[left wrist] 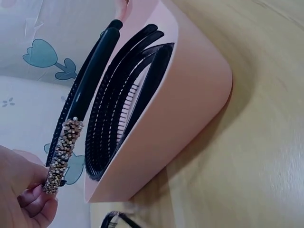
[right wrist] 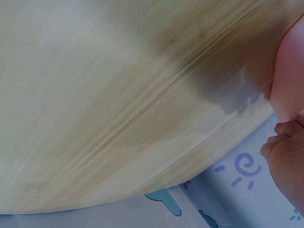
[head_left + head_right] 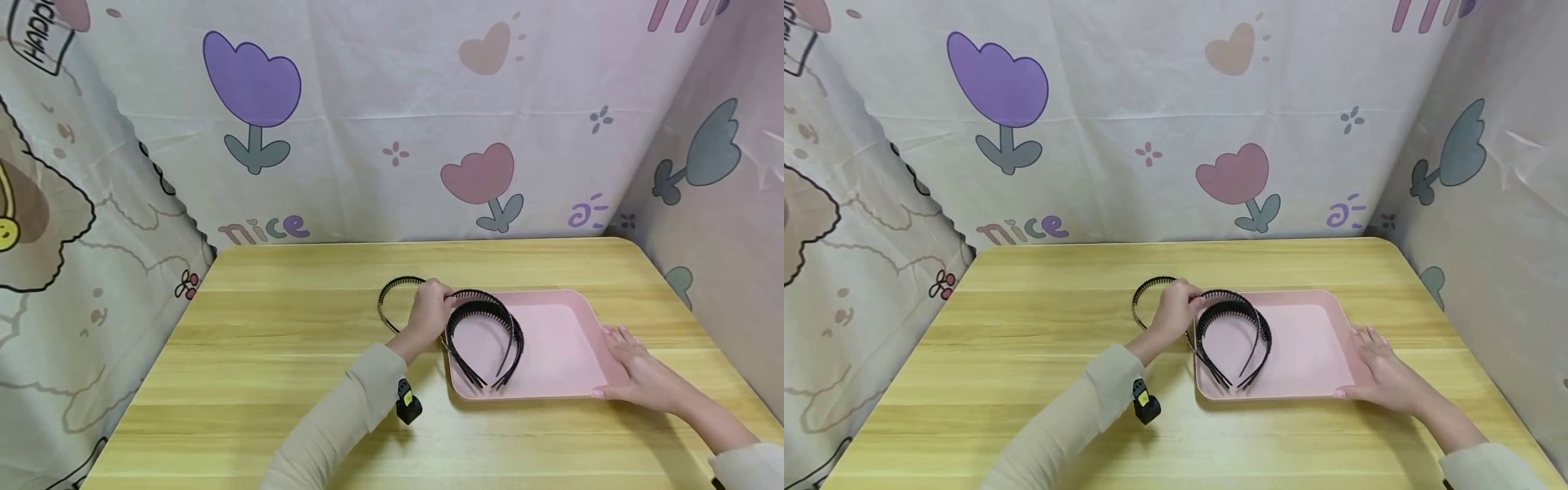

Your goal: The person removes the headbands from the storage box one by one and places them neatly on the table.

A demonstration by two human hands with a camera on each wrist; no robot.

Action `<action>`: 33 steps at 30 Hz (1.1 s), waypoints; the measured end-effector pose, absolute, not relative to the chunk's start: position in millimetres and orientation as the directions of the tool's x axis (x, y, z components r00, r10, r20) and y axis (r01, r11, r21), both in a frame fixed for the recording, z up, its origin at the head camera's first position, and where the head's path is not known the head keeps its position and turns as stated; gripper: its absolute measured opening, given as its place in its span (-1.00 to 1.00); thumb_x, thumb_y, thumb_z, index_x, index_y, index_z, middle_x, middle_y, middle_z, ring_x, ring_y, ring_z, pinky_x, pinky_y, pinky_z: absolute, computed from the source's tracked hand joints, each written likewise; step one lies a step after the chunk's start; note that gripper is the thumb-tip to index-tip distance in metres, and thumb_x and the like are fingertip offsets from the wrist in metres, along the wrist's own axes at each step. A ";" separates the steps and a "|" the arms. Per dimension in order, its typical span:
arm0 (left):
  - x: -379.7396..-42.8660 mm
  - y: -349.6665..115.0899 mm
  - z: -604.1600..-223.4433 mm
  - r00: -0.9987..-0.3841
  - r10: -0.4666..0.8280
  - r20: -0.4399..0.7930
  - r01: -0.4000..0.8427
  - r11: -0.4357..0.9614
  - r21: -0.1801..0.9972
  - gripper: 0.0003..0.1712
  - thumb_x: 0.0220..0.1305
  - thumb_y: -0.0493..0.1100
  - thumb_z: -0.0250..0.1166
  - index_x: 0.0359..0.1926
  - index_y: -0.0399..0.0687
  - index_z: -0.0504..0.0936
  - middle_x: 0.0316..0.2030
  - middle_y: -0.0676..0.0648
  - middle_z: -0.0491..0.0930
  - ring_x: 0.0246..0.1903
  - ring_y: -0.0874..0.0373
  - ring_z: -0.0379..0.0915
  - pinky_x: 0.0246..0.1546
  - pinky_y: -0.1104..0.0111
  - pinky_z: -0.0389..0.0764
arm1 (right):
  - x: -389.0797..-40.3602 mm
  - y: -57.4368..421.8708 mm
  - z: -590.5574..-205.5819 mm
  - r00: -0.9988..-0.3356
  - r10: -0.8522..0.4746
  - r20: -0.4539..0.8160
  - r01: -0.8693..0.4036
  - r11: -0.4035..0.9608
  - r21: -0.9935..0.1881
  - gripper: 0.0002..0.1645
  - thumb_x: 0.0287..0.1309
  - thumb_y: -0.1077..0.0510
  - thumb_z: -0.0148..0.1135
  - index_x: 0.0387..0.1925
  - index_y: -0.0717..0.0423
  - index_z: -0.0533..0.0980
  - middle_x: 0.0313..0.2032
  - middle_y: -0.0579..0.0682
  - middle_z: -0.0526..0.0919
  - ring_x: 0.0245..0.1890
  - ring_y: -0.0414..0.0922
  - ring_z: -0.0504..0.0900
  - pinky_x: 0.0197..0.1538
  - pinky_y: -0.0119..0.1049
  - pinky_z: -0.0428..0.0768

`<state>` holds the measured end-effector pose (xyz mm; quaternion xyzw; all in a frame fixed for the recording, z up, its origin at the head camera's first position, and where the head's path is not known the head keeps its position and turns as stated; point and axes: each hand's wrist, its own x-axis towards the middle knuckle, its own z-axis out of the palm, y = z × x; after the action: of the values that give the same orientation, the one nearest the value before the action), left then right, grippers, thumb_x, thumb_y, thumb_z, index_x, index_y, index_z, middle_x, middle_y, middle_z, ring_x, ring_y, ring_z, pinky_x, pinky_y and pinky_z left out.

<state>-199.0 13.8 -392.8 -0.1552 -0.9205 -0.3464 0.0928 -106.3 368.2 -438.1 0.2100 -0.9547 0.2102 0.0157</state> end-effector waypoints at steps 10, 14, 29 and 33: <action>-206.5 -6.6 -388.1 -0.924 0.250 0.290 0.381 0.677 0.630 -0.87 0.10 -0.44 0.24 -0.33 -0.35 0.70 -0.36 -0.23 0.65 -0.30 0.00 0.60 -0.22 0.39 0.65 | -106.8 367.9 -436.0 -0.912 -0.397 0.103 -0.404 0.823 -0.399 0.25 -0.23 -0.05 0.46 0.27 0.61 0.00 0.19 0.65 0.10 0.43 0.21 -0.37 0.40 -0.33 -0.58; -209.2 -14.2 -386.4 -0.925 0.247 0.288 0.377 0.683 0.626 -0.88 0.12 -0.41 0.24 -0.34 -0.35 0.70 -0.38 -0.22 0.65 -0.32 0.01 0.59 -0.25 0.37 0.65 | -106.7 368.3 -436.1 -0.912 -0.397 0.106 -0.404 0.822 -0.401 0.27 -0.24 -0.06 0.46 0.27 0.61 -0.01 0.19 0.66 0.10 0.43 0.21 -0.37 0.40 -0.34 -0.58; -219.9 -42.8 -388.2 -0.923 0.227 0.311 0.374 0.718 0.587 -0.89 0.13 -0.33 0.28 -0.36 -0.31 0.70 -0.42 -0.18 0.64 -0.36 0.03 0.56 -0.30 0.32 0.62 | -105.7 369.2 -438.0 -0.907 -0.402 0.129 -0.419 0.819 -0.391 0.26 -0.24 -0.06 0.46 0.25 0.63 0.01 0.20 0.65 0.11 0.43 0.17 -0.37 0.38 -0.42 -0.58; -223.3 -52.1 -389.2 -0.930 0.205 0.304 0.354 0.720 0.598 -0.89 0.12 -0.34 0.28 -0.35 -0.33 0.70 -0.42 -0.19 0.63 -0.37 0.02 0.57 -0.32 0.31 0.62 | -106.1 369.0 -438.5 -0.905 -0.404 0.136 -0.424 0.817 -0.391 0.25 -0.24 -0.06 0.46 0.25 0.63 0.02 0.20 0.64 0.11 0.44 0.14 -0.38 0.38 -0.41 -0.58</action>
<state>-223.3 -52.1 -389.2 -0.1518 -0.9209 -0.3423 0.1085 -106.1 369.0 -438.5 0.2171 -0.9529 0.2104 0.0235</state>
